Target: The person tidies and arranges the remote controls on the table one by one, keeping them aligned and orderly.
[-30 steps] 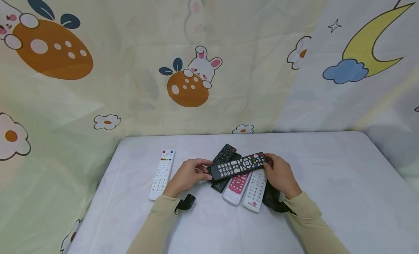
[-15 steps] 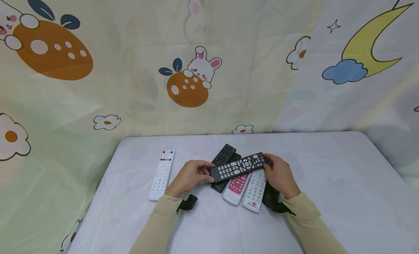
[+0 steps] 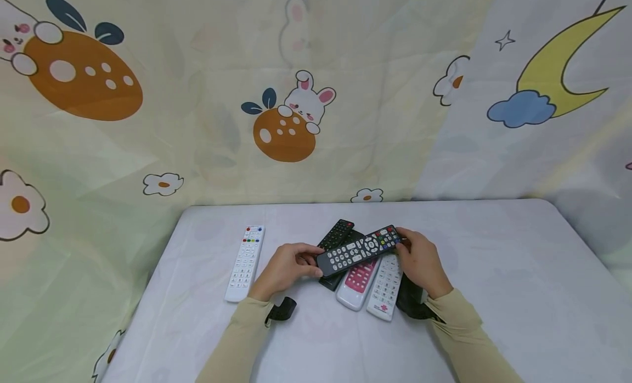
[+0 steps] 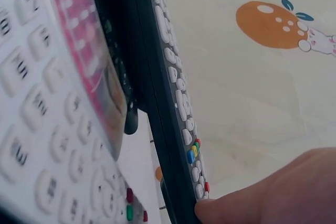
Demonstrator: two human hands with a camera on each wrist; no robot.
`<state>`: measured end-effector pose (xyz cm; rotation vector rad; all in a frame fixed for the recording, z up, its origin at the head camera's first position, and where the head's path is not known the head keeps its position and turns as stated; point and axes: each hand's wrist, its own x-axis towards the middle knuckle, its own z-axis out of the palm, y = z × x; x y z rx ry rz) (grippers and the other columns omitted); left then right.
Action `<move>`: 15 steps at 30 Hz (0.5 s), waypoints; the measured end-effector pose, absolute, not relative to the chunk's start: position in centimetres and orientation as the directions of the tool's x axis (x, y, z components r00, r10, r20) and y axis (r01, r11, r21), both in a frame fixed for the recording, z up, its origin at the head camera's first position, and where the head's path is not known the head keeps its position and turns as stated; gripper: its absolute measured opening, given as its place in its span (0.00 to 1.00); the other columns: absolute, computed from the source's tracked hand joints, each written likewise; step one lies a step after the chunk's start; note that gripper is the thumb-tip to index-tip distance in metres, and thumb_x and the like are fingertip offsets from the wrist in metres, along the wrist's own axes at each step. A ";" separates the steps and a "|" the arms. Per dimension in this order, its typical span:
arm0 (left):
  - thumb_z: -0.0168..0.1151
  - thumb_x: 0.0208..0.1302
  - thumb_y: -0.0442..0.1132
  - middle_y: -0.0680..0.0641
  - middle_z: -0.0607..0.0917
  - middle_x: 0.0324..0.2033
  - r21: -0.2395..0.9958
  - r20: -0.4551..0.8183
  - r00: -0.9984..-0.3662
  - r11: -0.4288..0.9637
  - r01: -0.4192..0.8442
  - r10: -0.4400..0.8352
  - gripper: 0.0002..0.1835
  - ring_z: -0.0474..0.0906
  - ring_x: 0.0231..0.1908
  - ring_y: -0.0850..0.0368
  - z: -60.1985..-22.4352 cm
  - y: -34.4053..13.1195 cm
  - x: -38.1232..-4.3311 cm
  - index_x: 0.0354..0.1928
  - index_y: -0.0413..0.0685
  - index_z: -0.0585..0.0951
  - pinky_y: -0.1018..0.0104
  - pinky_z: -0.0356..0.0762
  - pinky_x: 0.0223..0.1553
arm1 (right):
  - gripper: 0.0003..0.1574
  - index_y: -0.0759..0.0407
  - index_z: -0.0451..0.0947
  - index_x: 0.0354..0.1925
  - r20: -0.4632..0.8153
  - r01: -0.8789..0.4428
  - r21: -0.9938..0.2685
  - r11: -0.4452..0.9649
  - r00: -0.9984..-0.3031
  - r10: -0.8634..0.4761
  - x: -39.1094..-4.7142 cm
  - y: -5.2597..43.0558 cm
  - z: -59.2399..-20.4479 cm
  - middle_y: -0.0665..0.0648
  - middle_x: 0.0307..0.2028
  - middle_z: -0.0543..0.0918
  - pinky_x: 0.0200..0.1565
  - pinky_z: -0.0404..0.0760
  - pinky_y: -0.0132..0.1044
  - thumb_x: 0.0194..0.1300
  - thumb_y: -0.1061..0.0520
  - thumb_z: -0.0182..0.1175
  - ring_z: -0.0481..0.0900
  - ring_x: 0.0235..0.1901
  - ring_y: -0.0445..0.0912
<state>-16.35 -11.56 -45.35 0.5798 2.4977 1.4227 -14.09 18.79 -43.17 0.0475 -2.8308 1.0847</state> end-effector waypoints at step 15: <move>0.75 0.41 0.47 0.54 0.82 0.31 0.879 0.046 -0.929 0.427 0.212 0.368 0.25 0.79 0.31 0.60 -45.0 -13.0 -15.2 0.46 0.60 0.82 0.69 0.77 0.35 | 0.24 0.69 0.67 0.60 0.178 -0.114 -0.706 0.699 -0.984 0.020 -14.6 17.1 -42.3 0.68 0.51 0.75 0.47 0.74 0.51 0.67 0.63 0.50 0.75 0.48 0.57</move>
